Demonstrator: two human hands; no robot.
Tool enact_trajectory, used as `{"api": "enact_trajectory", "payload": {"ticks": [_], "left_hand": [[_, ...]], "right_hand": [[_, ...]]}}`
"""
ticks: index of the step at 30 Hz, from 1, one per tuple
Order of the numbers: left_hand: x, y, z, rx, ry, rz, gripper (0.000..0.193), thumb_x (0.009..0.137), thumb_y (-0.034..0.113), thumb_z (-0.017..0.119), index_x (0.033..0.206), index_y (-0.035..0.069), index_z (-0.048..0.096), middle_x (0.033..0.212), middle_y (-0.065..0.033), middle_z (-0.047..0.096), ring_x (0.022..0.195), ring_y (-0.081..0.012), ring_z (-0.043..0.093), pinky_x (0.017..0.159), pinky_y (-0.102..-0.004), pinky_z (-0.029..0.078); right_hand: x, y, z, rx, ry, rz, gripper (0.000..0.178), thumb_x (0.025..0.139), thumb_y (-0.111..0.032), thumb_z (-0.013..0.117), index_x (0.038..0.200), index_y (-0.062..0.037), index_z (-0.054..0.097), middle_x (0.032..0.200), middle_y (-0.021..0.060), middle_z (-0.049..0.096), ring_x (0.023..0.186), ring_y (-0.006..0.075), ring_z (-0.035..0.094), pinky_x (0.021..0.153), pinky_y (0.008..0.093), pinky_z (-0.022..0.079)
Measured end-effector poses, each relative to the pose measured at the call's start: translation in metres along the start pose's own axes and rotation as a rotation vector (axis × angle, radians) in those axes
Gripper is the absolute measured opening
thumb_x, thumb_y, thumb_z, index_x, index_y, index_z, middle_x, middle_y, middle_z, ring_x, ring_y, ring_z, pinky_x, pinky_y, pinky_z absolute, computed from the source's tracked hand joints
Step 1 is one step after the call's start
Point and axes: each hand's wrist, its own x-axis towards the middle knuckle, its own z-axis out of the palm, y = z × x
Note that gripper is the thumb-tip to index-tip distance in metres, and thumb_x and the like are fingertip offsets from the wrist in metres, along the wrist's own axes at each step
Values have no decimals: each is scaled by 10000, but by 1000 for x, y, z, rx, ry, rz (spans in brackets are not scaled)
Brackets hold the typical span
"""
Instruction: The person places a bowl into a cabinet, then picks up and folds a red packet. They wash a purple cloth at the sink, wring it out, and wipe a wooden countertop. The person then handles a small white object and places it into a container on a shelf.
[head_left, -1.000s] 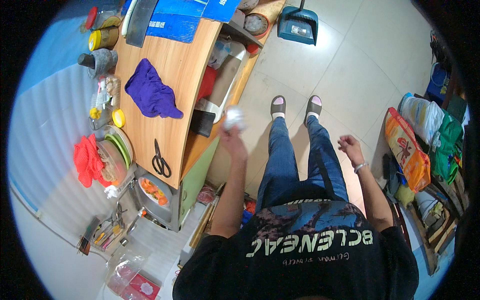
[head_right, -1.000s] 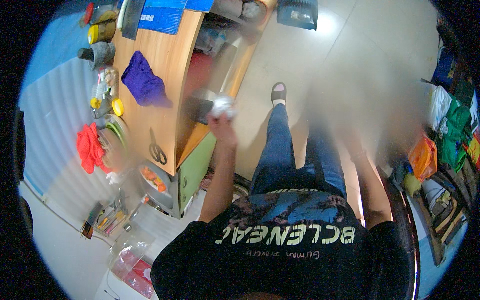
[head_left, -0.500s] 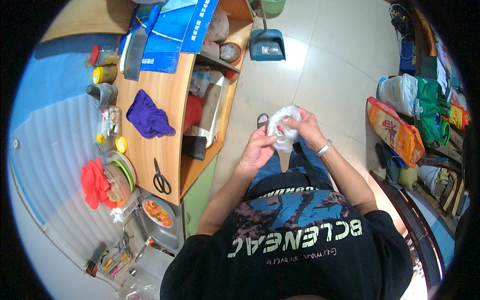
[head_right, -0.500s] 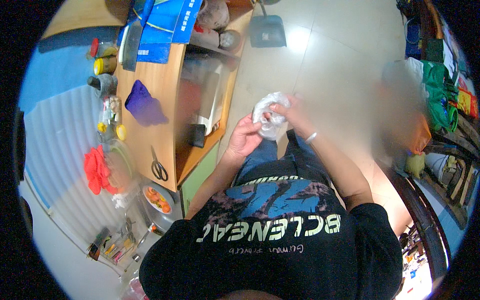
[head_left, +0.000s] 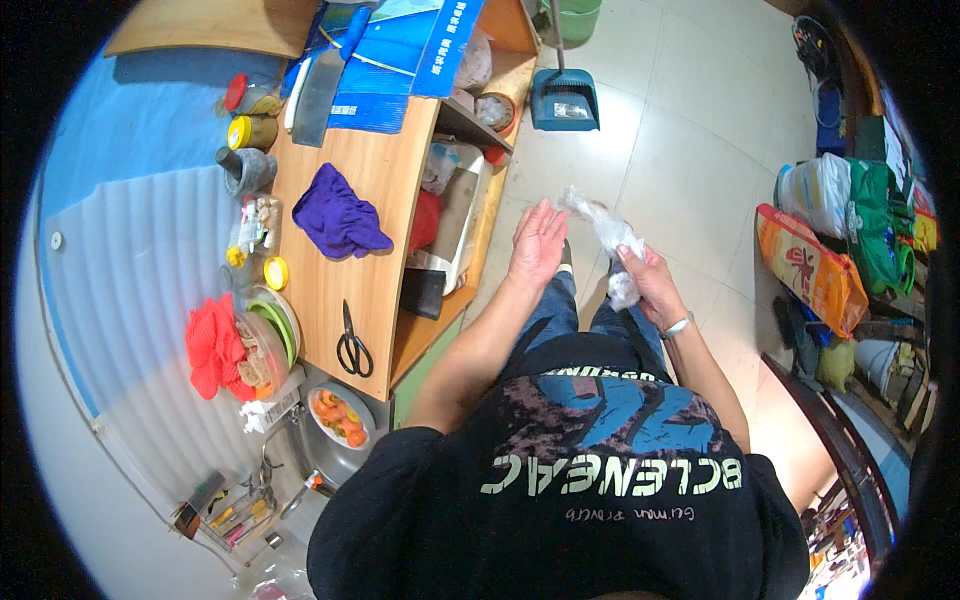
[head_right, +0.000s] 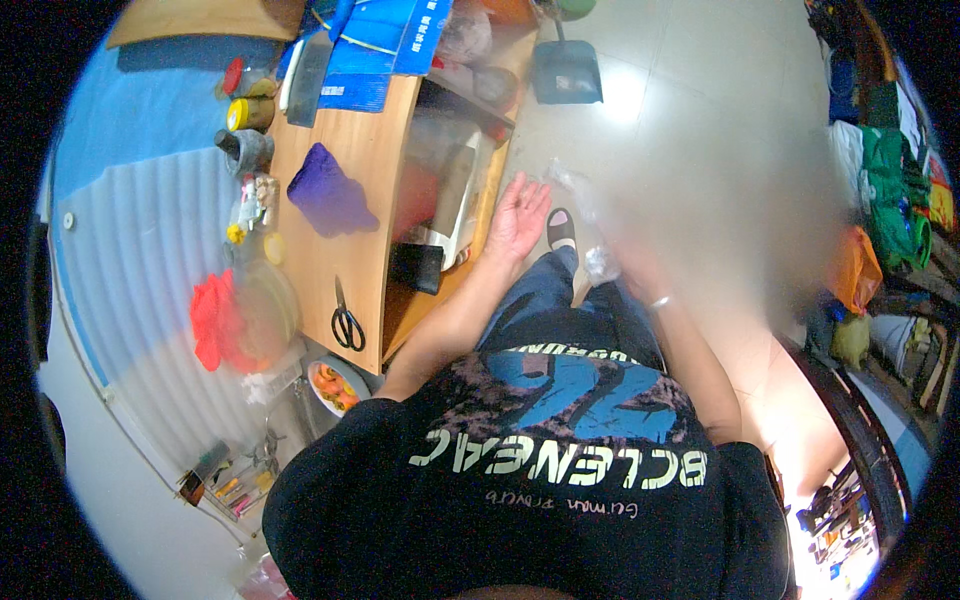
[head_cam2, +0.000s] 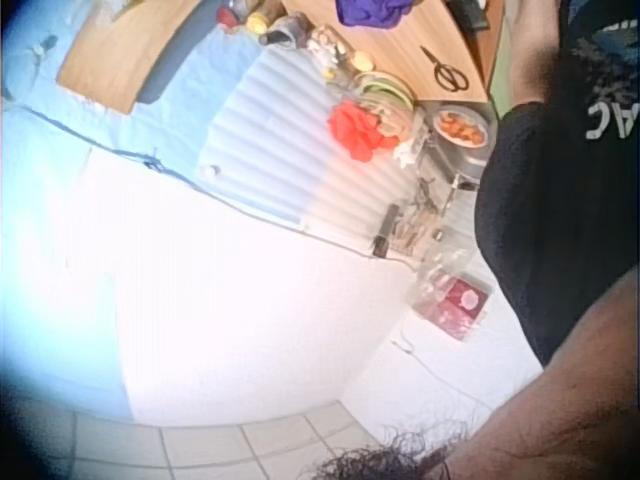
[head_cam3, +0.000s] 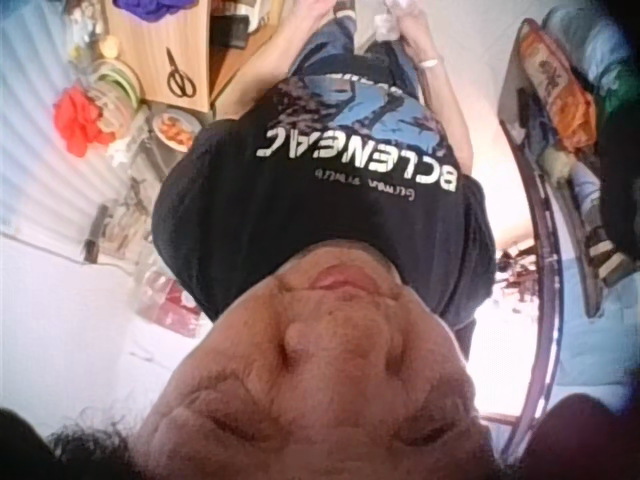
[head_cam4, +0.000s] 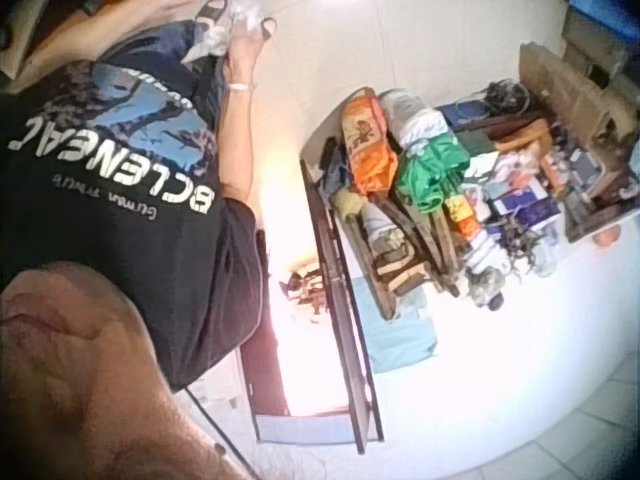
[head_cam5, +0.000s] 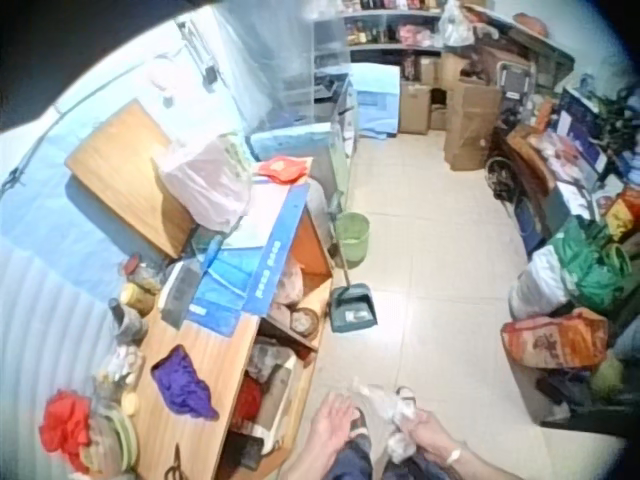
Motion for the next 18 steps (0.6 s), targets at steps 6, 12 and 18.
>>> {"api": "enact_trajectory", "payload": {"ticks": [6,12,18], "left_hand": [[-44,-7,7,660,-184,-154,320,921,217,728,1177,68,608,1094,-65,663,928,-168,641,778,-347,551],[-52,-9,51,1349,-401,305,117,932,109,650,959,2,689,866,-44,686,792,-92,588,689,-273,490],[-32,-28,54,1169,-382,162,152,967,148,646,877,26,656,770,37,569,713,-54,484,614,-246,406]], "right_hand": [[-5,14,8,-49,10,-181,350,980,-268,665,1247,-46,628,1024,-11,670,865,57,577,763,243,489],[-14,21,30,-151,233,-321,356,927,-277,713,1155,-11,649,873,-12,648,773,73,566,671,242,486],[6,14,-12,157,413,-388,108,916,-113,673,941,-10,691,818,4,656,710,90,573,629,264,469]]}}
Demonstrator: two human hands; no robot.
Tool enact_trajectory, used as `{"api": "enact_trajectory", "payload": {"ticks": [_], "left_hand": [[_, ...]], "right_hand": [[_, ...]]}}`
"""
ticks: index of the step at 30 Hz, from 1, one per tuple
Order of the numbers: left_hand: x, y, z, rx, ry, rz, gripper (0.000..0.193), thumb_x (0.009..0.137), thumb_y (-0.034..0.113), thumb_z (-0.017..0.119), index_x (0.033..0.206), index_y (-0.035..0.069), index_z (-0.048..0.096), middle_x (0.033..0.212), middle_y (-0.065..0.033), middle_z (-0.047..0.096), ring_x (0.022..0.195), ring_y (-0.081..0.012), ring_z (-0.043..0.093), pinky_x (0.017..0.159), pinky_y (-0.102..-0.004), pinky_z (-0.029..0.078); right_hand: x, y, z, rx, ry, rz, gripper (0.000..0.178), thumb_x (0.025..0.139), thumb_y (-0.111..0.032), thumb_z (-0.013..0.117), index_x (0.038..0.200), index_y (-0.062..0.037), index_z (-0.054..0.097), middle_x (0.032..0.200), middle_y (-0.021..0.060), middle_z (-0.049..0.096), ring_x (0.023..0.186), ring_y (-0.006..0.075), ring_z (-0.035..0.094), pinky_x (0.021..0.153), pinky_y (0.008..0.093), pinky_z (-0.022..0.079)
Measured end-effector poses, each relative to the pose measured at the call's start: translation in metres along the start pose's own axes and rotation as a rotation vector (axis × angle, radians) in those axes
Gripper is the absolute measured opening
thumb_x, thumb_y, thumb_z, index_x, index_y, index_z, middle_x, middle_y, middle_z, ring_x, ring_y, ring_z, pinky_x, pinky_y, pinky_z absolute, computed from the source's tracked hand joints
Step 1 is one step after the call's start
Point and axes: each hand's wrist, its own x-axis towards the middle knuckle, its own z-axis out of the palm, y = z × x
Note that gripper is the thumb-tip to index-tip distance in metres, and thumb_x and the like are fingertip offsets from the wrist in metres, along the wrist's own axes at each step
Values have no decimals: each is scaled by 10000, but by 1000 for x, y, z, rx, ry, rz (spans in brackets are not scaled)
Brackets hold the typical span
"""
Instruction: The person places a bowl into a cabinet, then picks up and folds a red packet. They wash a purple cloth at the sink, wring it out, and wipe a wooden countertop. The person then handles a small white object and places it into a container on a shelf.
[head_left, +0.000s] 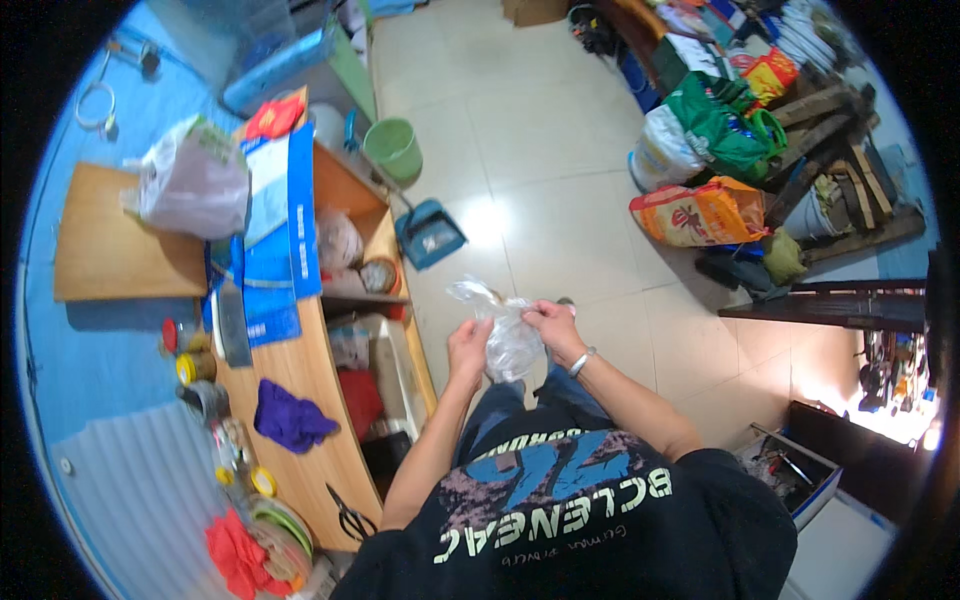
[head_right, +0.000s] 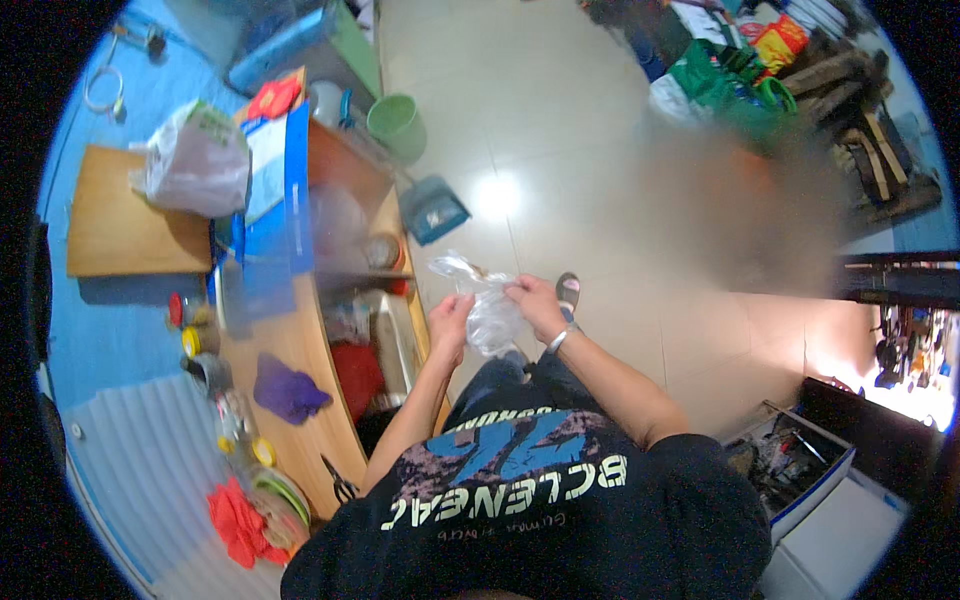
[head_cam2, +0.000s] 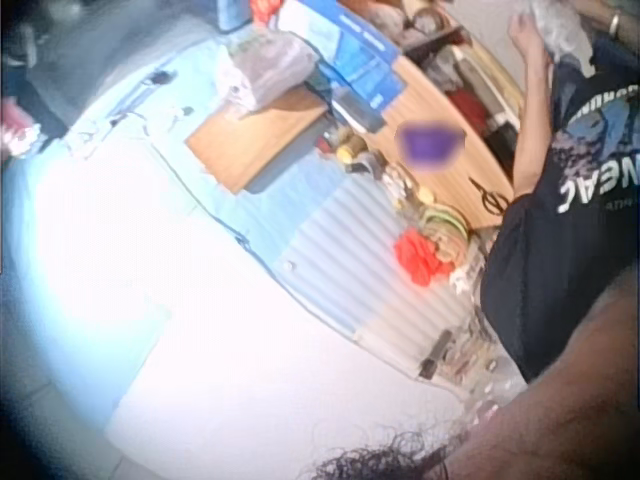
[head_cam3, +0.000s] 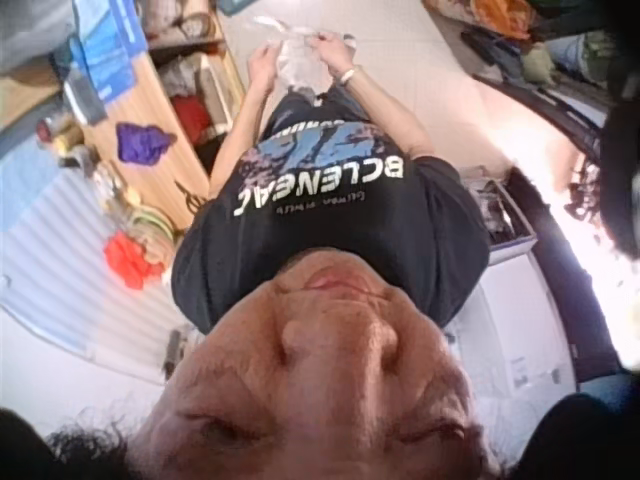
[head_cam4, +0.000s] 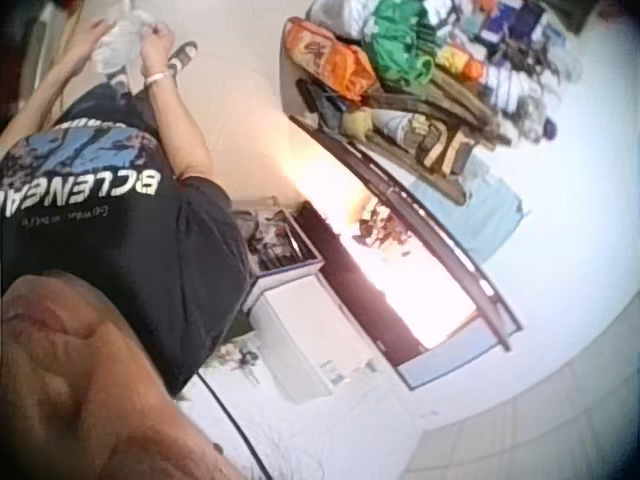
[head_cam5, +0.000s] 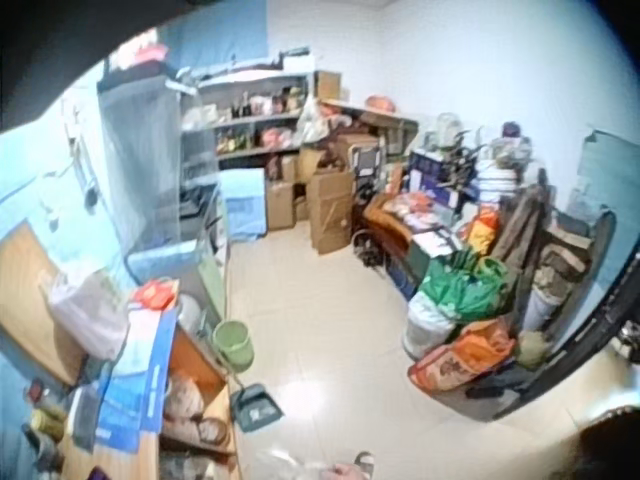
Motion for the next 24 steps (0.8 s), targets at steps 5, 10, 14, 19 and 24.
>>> {"api": "enact_trajectory", "payload": {"ticks": [5,10,14,19,24], "left_hand": [[24,35,-10,-129,-51,47,117,939,131,697,860,51,666,787,22,612,704,-70,526,631,-246,431],[65,76,-19,-455,7,154,111,940,117,697,854,56,663,835,-17,677,750,-114,624,698,-257,506],[70,104,13,-558,-30,124,135,965,180,681,928,59,634,845,-19,670,764,-114,624,705,-263,515],[39,113,75,-499,-331,-1,308,965,293,673,1141,63,566,1043,-49,642,935,-189,645,809,-345,534],[59,65,127,-345,-206,-48,240,935,172,677,1117,47,582,964,-46,636,822,-176,632,712,-327,526]], "right_hand": [[29,-34,-67,346,204,-8,65,900,-41,615,876,-2,661,759,52,647,621,140,601,536,297,501],[6,-74,-117,279,97,-22,171,937,-179,685,887,-15,685,787,42,670,655,134,627,581,270,504],[17,-66,-153,145,95,-9,280,971,-296,658,912,-24,692,796,28,671,706,128,628,630,288,510],[19,-51,-153,483,243,-46,269,993,-307,618,876,-67,652,712,8,603,631,134,577,550,318,488],[11,-48,-140,352,103,119,283,987,-321,617,821,-92,608,601,-4,495,451,114,428,409,302,367]]}}
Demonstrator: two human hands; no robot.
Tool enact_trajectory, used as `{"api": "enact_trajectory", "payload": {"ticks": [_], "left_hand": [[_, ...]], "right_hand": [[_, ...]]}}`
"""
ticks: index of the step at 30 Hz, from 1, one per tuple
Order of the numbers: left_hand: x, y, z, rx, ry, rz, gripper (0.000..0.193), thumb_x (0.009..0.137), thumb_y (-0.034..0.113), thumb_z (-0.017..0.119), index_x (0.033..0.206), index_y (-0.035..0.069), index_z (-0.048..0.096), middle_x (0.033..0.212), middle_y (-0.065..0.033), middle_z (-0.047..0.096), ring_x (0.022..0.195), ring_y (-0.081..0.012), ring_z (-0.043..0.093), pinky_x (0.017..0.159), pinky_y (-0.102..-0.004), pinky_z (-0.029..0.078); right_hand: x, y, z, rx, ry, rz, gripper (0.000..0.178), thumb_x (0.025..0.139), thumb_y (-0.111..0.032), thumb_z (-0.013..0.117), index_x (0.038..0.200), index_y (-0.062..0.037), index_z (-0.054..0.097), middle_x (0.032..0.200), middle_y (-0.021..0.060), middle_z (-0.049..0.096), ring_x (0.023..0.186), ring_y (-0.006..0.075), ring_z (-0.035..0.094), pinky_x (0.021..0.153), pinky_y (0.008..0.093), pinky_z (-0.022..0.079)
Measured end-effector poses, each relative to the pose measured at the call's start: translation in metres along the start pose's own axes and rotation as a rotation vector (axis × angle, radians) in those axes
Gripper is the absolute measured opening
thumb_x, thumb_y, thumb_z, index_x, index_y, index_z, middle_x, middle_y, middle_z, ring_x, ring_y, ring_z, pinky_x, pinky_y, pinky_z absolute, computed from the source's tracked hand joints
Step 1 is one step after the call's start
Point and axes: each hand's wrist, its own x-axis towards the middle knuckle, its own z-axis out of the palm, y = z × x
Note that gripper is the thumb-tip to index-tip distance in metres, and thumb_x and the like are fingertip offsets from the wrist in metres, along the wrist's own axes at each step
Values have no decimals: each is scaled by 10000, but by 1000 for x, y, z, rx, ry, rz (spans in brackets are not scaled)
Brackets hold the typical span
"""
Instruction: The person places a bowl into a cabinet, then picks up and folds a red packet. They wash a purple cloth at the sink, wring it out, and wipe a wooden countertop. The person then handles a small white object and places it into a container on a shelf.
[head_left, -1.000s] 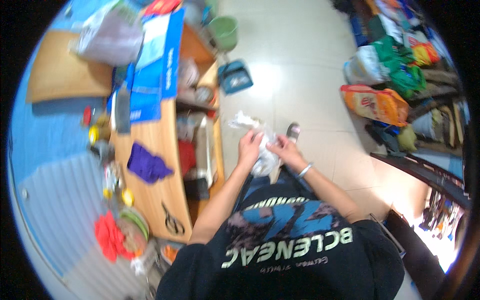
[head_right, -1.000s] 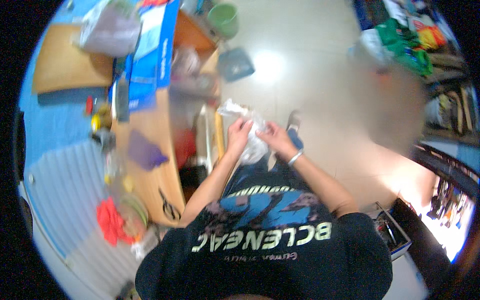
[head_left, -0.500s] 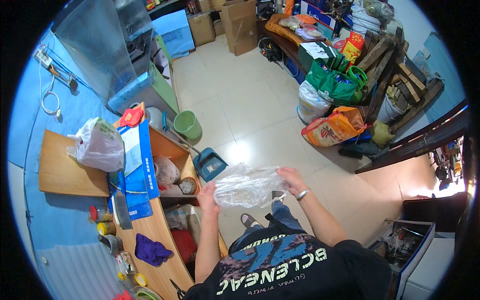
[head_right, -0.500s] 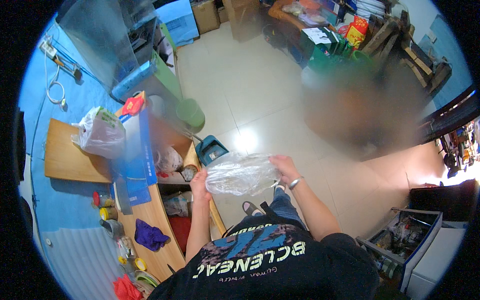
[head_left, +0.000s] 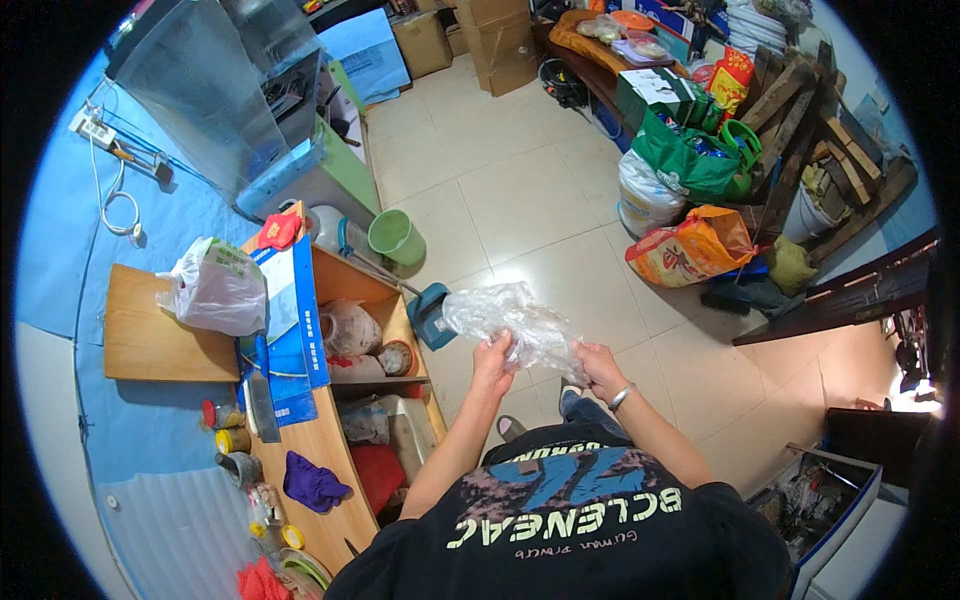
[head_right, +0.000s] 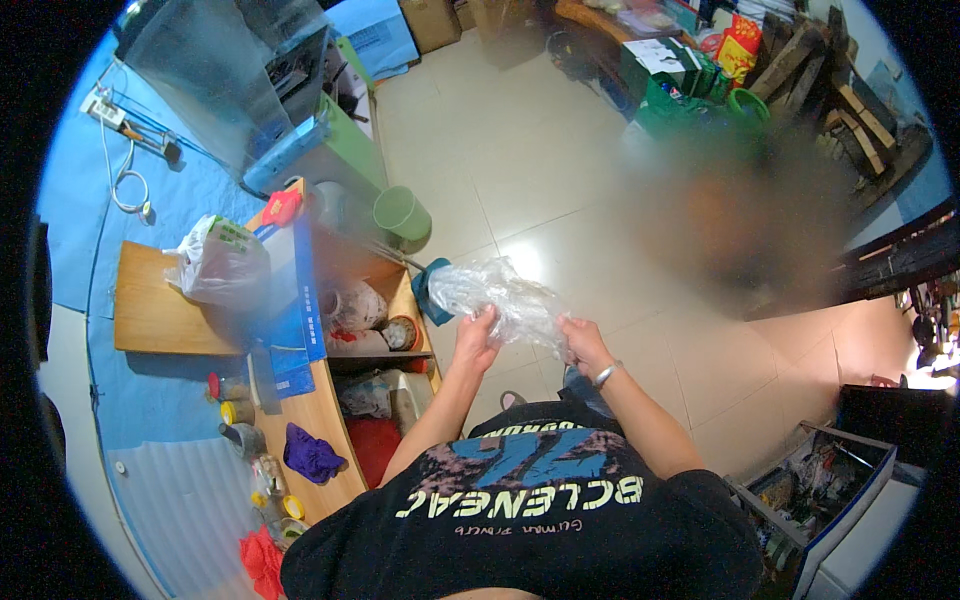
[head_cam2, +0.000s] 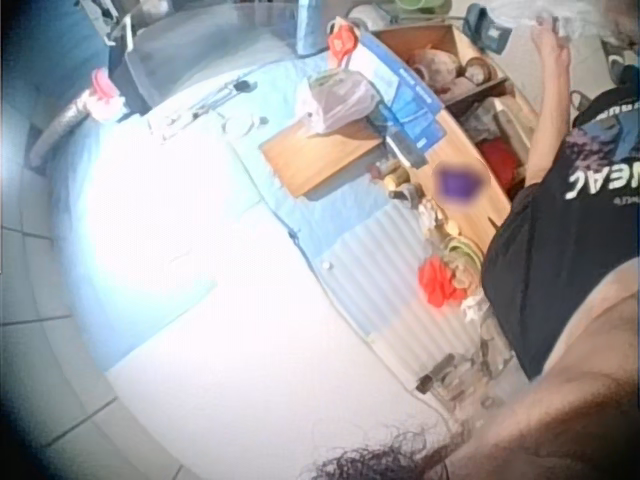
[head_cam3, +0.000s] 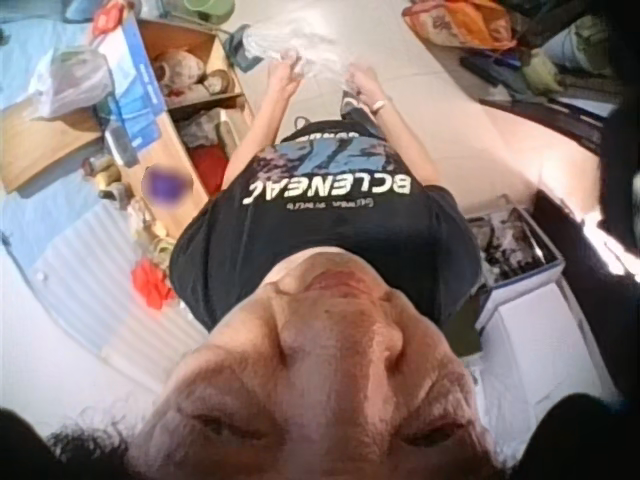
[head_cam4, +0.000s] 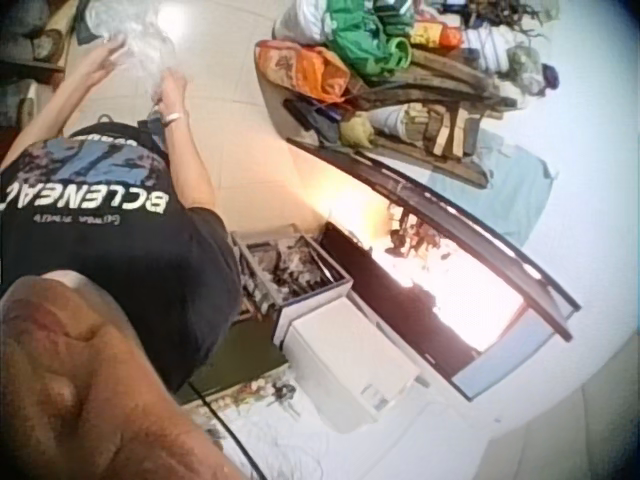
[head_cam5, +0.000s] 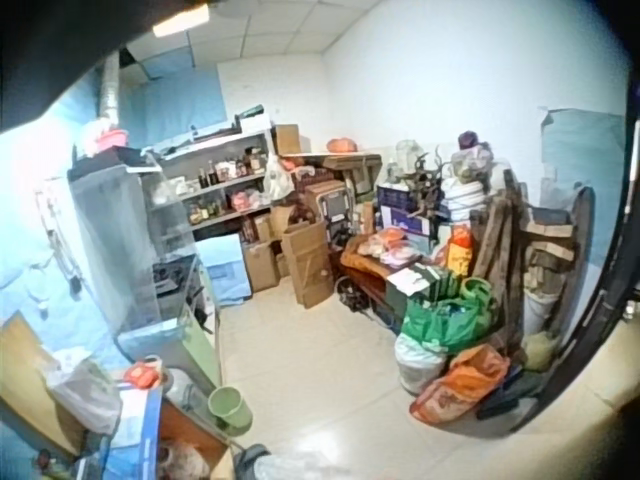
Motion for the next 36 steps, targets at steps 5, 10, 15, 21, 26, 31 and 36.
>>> {"api": "enact_trajectory", "payload": {"ticks": [5,10,15,21,26,31,36], "left_hand": [[33,8,2,-33,30,22,72,908,73,645,933,86,578,670,46,487,508,-73,430,438,-244,327],[33,18,58,162,205,53,141,821,97,678,906,112,567,632,77,446,471,-51,359,416,-250,261],[32,11,100,195,-15,-9,264,852,254,678,1039,91,588,893,-21,615,769,-123,596,699,-285,489],[46,16,141,57,-215,-272,354,933,464,618,1081,143,596,854,7,612,680,-117,568,593,-274,452],[62,51,105,474,-108,-136,320,761,71,803,1043,74,652,720,52,560,507,-53,456,438,-225,334],[110,85,63,278,43,-122,335,788,-48,736,1103,11,637,822,14,623,662,-85,564,575,-202,437],[172,119,70,254,-302,-85,370,782,-55,725,1127,66,673,801,32,553,637,-88,503,569,-224,407]], "right_hand": [[10,-26,-48,-44,106,7,262,964,-298,628,894,-47,601,617,40,538,412,152,449,387,306,379],[43,-25,-61,-560,293,-445,423,910,-252,685,1191,21,525,1030,158,616,797,246,630,677,377,538],[12,-88,-11,-756,-190,-683,741,811,-291,810,1383,-25,420,1326,195,519,1243,276,514,1016,421,456],[38,-118,3,-296,-443,-456,561,834,-162,794,1288,-3,507,1102,128,644,1005,178,643,825,344,543],[92,-130,-36,-166,-329,-197,267,831,-36,763,1066,-30,635,750,-2,644,659,69,605,560,238,501],[139,-167,-83,15,-113,-252,276,888,-68,723,1136,-66,603,798,-36,626,589,52,559,497,183,443],[188,-212,-90,154,-229,-271,323,875,-56,735,1160,-75,584,889,-16,616,598,40,557,493,163,426]]}}
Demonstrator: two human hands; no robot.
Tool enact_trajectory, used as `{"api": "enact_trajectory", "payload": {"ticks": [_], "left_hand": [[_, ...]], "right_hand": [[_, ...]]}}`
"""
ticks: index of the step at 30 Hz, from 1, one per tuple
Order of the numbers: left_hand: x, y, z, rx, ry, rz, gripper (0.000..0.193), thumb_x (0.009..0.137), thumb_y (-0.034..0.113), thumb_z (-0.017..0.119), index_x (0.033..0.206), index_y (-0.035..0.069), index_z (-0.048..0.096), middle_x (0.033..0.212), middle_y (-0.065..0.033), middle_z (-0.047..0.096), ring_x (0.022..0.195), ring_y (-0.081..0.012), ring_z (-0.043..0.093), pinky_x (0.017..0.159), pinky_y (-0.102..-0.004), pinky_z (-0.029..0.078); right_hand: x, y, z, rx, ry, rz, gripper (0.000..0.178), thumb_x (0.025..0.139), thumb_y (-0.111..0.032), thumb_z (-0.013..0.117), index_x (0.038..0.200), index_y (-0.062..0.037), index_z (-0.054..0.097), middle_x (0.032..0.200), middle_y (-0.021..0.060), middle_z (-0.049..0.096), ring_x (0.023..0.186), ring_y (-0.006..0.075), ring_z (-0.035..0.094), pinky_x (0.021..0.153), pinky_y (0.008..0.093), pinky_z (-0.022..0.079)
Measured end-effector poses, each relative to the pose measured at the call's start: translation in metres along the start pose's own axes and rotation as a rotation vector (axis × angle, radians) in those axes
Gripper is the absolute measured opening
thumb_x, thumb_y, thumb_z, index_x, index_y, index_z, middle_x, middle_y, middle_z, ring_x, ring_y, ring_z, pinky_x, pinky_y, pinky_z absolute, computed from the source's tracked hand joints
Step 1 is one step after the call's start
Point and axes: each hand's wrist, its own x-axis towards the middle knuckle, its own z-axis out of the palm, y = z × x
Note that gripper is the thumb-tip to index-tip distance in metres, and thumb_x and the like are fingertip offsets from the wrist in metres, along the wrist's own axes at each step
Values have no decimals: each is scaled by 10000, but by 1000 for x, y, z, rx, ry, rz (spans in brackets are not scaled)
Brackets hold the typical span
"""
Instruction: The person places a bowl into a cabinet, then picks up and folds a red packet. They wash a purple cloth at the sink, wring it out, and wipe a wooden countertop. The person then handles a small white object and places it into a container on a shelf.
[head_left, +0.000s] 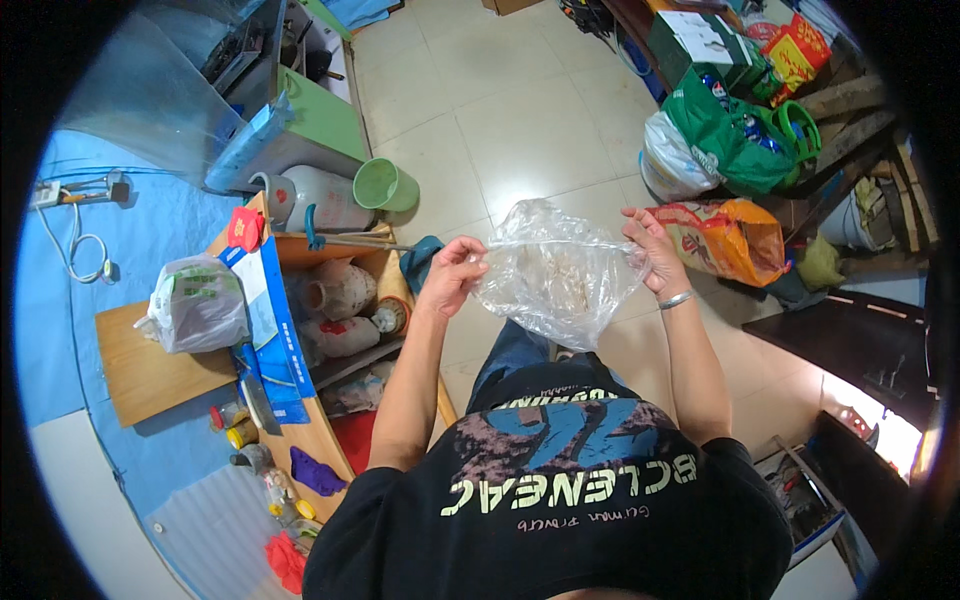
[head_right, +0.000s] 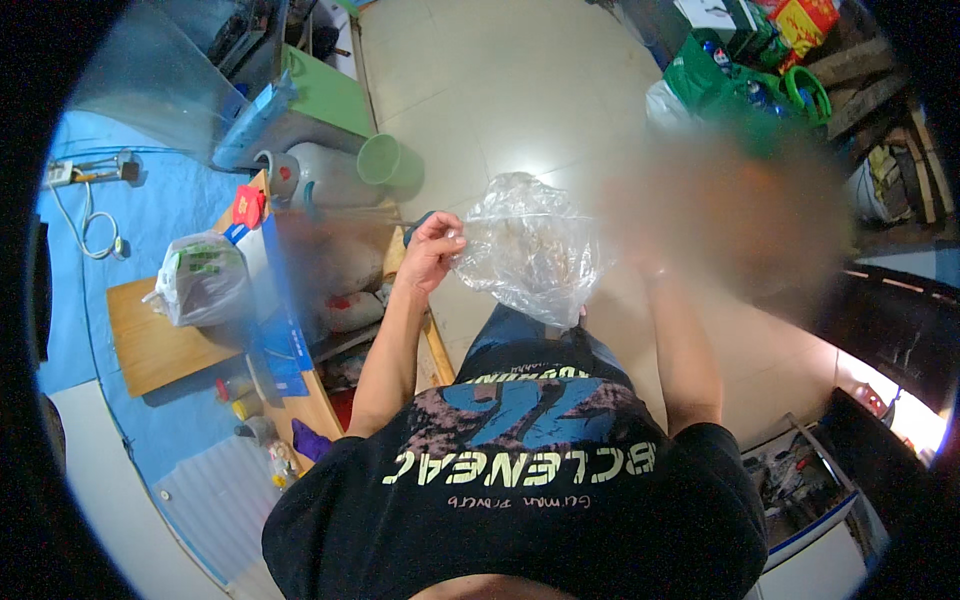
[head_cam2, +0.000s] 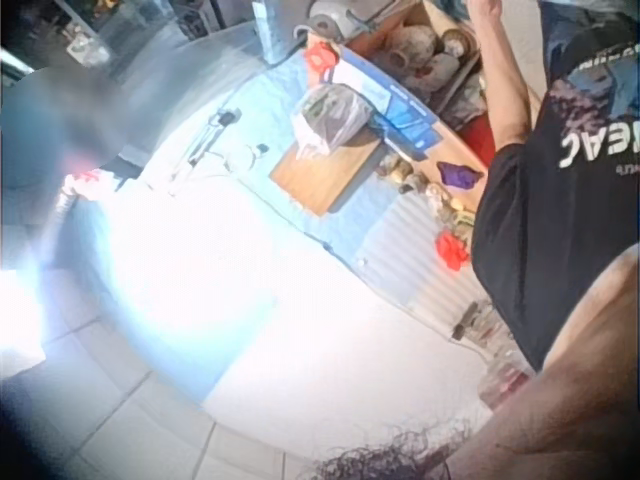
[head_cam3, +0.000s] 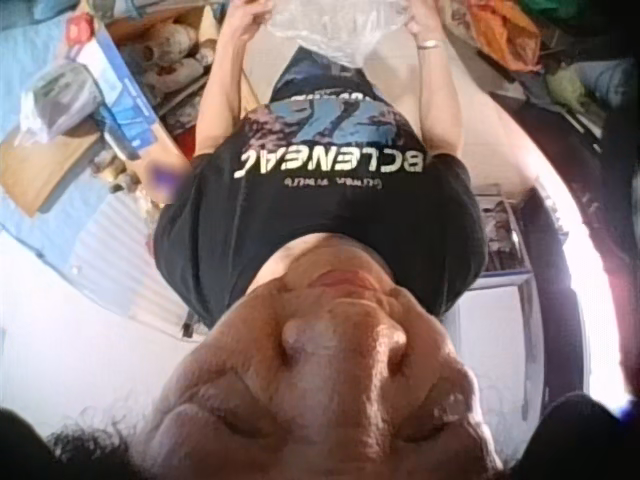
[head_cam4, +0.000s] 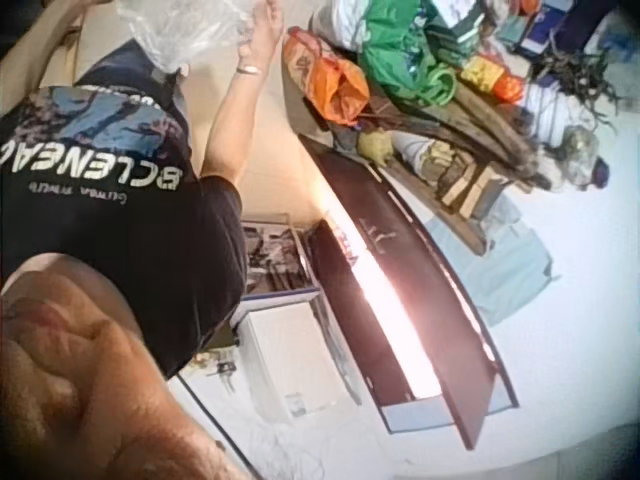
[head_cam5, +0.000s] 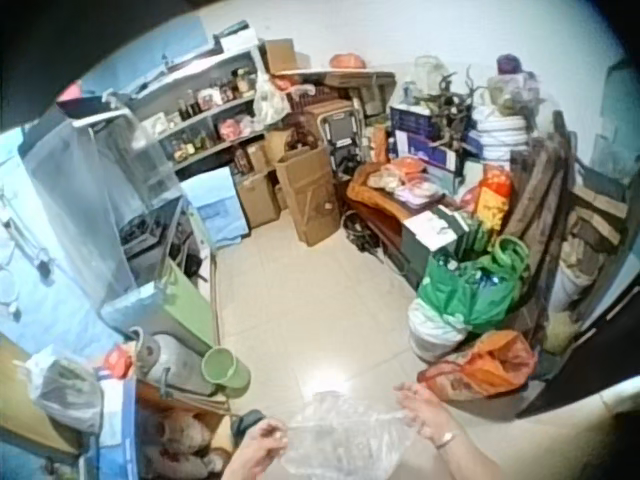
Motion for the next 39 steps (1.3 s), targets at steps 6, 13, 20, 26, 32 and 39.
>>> {"api": "enact_trajectory", "payload": {"ticks": [6,13,20,26,32,39], "left_hand": [[79,24,-26,1491,278,557,312,810,-5,638,1075,126,736,987,-121,605,750,-326,650,713,-408,532],[144,66,-60,1665,361,66,920,754,7,665,1518,402,339,1423,-247,403,955,-410,671,782,-493,549],[188,107,-95,1354,528,-50,763,754,13,628,1440,320,499,1424,-220,440,1189,-421,574,937,-486,516],[207,110,-100,1123,919,-263,488,806,-8,539,1203,206,726,1273,-207,576,1050,-385,638,915,-471,504],[198,111,-88,1140,1321,-155,548,840,-16,532,1346,183,604,1433,-209,476,1195,-425,566,958,-481,495],[227,73,-121,677,1486,-274,526,853,6,517,1336,197,601,1469,-217,436,1210,-423,557,958,-483,503]], "right_hand": [[38,-72,76,-991,-479,86,329,797,-47,707,1121,-102,707,884,52,683,705,139,625,586,278,494],[174,-55,90,-1582,-52,-79,747,668,89,624,1351,-212,617,1456,264,465,1154,430,608,901,442,533],[295,-90,154,-1942,-218,-394,712,704,57,580,1358,-224,593,1521,253,393,1212,424,579,897,451,549],[444,-79,170,-1918,-550,-472,565,746,62,528,1213,-203,704,1528,144,439,1266,374,553,981,429,505],[524,-54,240,-2033,-998,-499,596,750,59,526,1247,-230,684,1499,105,480,1275,329,551,1001,415,494],[548,-29,340,-1739,-1166,-390,603,756,82,505,1311,-134,598,1454,152,507,1203,372,584,1009,430,496]]}}
